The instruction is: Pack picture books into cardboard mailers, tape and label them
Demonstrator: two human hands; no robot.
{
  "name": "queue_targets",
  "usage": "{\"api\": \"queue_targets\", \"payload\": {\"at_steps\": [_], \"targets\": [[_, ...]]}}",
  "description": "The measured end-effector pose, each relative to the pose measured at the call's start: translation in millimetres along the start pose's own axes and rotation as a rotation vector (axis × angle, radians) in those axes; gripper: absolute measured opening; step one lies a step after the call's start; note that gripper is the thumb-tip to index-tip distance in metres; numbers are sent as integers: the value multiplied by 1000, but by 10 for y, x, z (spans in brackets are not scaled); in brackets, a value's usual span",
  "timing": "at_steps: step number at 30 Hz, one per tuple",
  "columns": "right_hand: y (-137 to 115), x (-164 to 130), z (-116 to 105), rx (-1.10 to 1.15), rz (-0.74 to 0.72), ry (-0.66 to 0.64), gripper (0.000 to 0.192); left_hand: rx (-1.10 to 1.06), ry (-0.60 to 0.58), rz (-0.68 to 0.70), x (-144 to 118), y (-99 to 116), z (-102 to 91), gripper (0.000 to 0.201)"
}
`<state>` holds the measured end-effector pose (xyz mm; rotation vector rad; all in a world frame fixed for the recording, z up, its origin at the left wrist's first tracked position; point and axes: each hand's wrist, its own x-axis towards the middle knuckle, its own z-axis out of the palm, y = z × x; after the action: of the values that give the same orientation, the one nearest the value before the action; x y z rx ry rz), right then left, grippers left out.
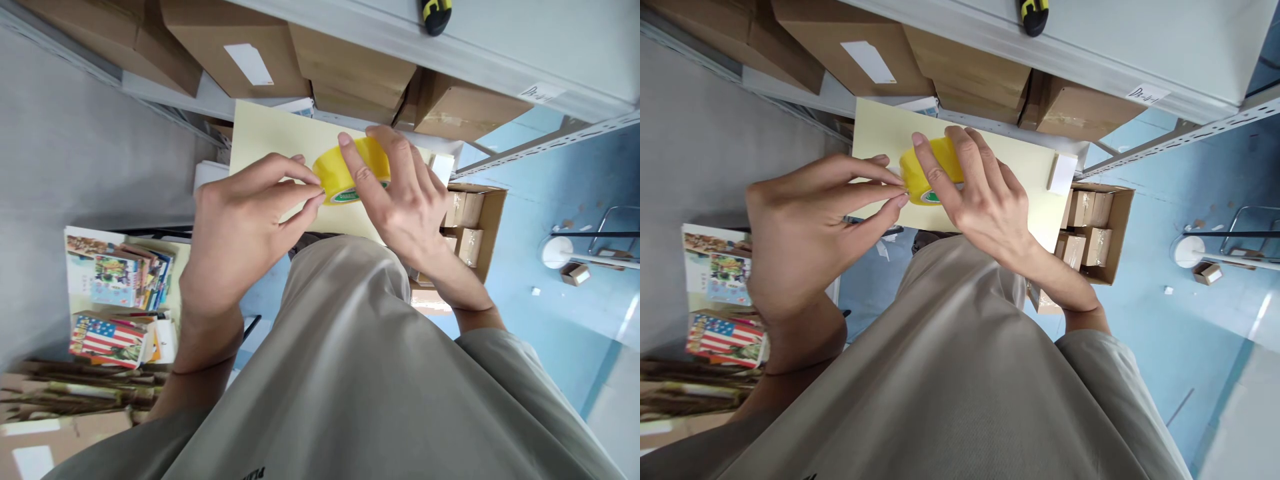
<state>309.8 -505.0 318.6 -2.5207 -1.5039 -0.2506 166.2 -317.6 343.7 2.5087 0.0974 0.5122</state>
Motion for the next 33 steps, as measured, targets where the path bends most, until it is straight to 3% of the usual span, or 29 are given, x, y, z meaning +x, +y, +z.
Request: {"api": "queue_targets", "payload": {"at_steps": [8, 19, 24, 33], "targets": [[4, -24, 33, -11, -20, 22, 55, -26, 17, -23, -11, 9, 56, 27], [-24, -7, -4, -35, 6, 18, 54, -85, 3, -80, -7, 4, 7, 21], [-42, -4, -29, 18, 28, -47, 57, -89, 8, -83, -18, 6, 23, 21], [-77, 36, 4, -8, 8, -57, 54, 26, 114, -154, -216, 106, 319, 24]]}}
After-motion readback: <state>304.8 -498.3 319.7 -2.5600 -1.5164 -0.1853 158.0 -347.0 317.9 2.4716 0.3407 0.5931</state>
